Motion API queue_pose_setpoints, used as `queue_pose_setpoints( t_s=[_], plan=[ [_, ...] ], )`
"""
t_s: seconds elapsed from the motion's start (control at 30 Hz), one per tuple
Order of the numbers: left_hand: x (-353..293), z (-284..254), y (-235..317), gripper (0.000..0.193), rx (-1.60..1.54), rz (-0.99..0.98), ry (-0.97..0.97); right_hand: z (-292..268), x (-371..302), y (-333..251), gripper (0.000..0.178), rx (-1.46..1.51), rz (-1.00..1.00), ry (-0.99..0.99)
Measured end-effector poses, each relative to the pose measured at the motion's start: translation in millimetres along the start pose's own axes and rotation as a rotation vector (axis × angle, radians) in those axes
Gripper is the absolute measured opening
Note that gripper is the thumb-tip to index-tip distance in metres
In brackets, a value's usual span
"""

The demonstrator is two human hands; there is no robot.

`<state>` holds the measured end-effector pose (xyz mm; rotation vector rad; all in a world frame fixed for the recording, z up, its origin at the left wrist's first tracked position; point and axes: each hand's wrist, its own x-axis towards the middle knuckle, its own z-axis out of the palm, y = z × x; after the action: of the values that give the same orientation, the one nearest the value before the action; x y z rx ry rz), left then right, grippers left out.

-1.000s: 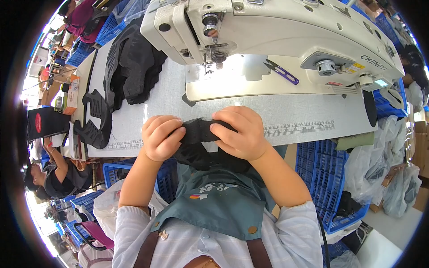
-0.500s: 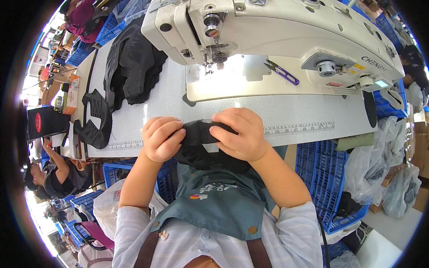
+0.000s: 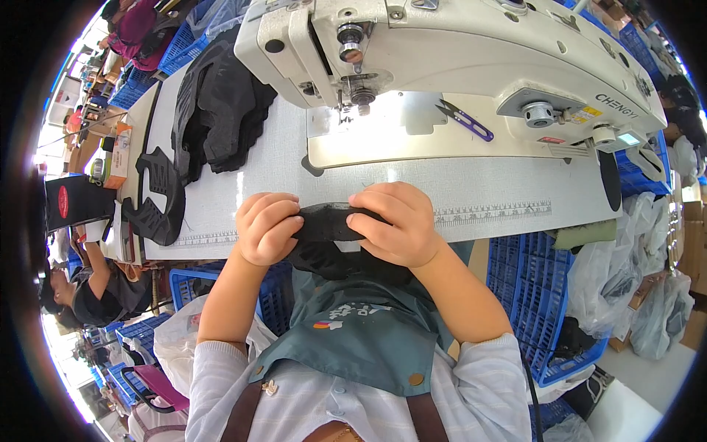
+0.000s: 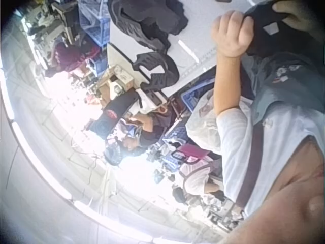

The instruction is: Stitching various components of a shoe upper using an industrial sewing machine.

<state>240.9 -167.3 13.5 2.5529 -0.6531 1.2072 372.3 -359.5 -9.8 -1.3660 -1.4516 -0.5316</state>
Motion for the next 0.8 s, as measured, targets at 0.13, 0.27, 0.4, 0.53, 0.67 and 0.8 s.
queue_pose_setpoints(
  t_s=[0.13,0.27,0.4,0.53,0.67,0.8],
  plan=[
    [0.6,0.5,0.4,0.032,0.001,-0.008,0.000,1.3,-0.5,0.6,0.034,-0.011,0.003,0.015],
    [1.2,-0.4,0.9,0.032,-0.003,-0.008,-0.004,1.0,-0.8,0.1,0.034,-0.003,0.010,0.011],
    [0.6,-1.1,1.2,0.032,-0.011,-0.010,-0.016,-1.0,1.9,-3.4,0.032,0.005,0.007,-0.004],
    [1.5,-0.1,2.1,0.033,-0.080,-0.083,-0.017,-2.3,6.5,-9.6,0.029,-0.029,-0.018,-0.007],
    [-2.5,1.6,0.0,0.034,-0.093,-0.076,-0.012,-2.3,8.4,-16.6,0.022,-0.065,-0.086,-0.043],
    [-4.0,1.5,0.9,0.035,-0.051,-0.012,-0.018,-3.7,6.2,-17.9,0.027,-0.045,-0.109,-0.051]
  ],
)
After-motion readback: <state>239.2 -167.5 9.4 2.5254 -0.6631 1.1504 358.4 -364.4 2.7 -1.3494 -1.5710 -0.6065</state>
